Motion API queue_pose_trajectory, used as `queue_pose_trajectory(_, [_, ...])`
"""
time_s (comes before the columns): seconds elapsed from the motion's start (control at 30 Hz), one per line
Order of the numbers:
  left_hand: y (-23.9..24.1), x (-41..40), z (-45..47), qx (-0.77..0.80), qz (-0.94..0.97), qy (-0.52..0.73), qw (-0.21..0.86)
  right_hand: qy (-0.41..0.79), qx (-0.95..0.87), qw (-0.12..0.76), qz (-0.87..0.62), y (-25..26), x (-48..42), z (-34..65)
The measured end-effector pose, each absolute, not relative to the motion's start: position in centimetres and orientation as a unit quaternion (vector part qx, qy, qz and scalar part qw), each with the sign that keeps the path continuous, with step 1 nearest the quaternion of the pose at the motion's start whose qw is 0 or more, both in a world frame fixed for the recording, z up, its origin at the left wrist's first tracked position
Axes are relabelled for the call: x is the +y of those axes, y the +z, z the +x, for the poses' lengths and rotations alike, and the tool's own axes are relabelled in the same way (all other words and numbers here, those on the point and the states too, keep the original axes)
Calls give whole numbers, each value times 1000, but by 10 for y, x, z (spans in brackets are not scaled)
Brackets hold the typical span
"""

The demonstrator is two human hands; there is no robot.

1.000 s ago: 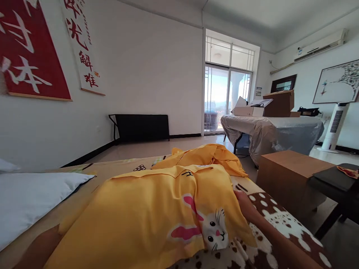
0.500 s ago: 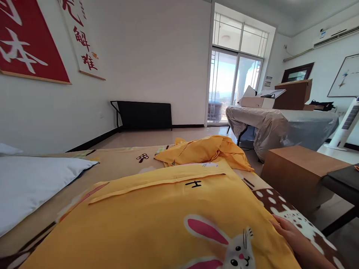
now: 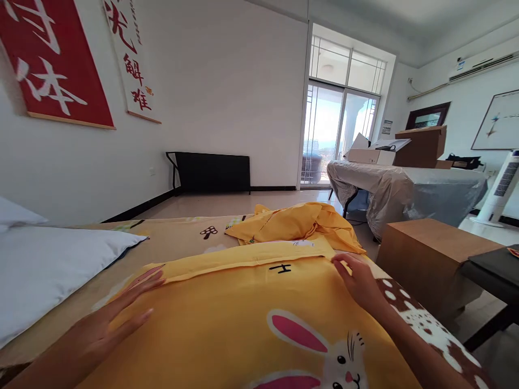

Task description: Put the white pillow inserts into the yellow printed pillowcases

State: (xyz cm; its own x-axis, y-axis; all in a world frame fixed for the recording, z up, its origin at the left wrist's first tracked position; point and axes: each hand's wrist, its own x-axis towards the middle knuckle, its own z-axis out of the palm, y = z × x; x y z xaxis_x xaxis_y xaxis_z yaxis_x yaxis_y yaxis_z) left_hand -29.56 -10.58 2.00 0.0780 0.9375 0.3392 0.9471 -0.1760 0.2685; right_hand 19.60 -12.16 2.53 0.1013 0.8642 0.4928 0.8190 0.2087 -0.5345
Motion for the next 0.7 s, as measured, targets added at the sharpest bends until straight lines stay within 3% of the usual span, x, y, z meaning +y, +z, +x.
queue_pose_trajectory(0.07, [52,-79,-227,-589,-794,-144,-51,25,-739,325,-590,50,-93,133])
queue_pose_trajectory(0.13, [71,-52,-165,-570,-812,-126,-32,-28,-779,239,-579,63,-64,77])
queue_pose_trajectory(0.27, [59,-22,-108,-562,-816,-130,-34,-39,-809,194,-553,51,-27,19])
queue_pose_trajectory(0.47, [15,-27,-177,-587,-801,-114,-23,-33,-809,177,-559,7,-22,81])
queue_pose_trajectory(0.7, [-24,-30,-289,-651,-742,-158,-28,100,-737,177,-645,-34,-27,194])
